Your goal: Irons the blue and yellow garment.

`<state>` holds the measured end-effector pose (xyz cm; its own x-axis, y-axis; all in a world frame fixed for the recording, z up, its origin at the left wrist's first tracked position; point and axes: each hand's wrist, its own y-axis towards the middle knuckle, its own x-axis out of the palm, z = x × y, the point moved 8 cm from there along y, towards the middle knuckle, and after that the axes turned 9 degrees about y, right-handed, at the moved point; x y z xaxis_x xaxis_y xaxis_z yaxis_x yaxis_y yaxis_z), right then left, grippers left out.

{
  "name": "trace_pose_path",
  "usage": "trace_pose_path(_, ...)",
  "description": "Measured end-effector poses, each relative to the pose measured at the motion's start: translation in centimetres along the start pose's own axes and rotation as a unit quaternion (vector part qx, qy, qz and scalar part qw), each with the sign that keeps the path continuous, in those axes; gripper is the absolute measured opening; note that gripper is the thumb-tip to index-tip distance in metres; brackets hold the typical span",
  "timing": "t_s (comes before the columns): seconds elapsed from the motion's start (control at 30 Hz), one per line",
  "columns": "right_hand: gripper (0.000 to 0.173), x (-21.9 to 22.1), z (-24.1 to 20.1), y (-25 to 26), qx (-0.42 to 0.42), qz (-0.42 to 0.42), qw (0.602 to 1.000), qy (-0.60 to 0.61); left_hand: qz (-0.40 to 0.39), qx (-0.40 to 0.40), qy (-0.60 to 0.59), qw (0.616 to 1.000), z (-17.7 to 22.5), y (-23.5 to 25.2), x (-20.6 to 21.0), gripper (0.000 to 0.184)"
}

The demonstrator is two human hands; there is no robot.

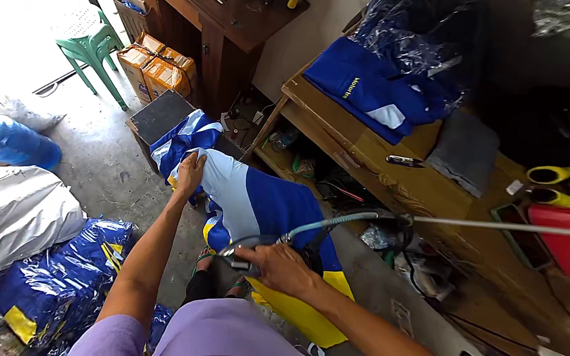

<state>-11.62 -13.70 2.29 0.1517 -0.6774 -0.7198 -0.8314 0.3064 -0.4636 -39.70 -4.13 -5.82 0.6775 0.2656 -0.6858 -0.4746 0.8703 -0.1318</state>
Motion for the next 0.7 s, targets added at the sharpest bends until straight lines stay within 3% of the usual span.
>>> trace_pose_path(0.07,0.061,1.0,0.8,-3.2,0.005,0.002,1.0,0.026,0.016,-0.011,0.008,1.0,0.2,0.1,-0.1,0.043)
trace_pose_path(0.17,0.059,0.9,4.1,-7.5,0.1,0.02,0.99,0.093,0.103,-0.037,0.058,0.992,0.3,-1.1,-1.6,0.041)
trace_pose_path(0.27,0.057,-0.8,8.0,-10.5,0.181,0.111,0.964,0.159,0.204,0.043,0.109,0.972,3.2,-3.3,-1.7,0.038)
trace_pose_path(0.43,0.072,-5.0,11.8,-8.0,0.219,0.206,0.935,0.187,0.054,0.268,0.205,0.94,10.1,-3.3,7.3,0.038)
trace_pose_path(0.53,0.068,-7.4,12.8,-3.2,0.229,0.218,0.935,0.158,-0.035,0.287,0.267,0.919,8.4,-1.0,10.6,0.053)
trace_pose_path(0.7,0.061,-11.6,13.6,3.3,0.213,0.262,0.93,0.146,-0.059,0.288,0.297,0.909,6.7,0.9,10.6,0.056)
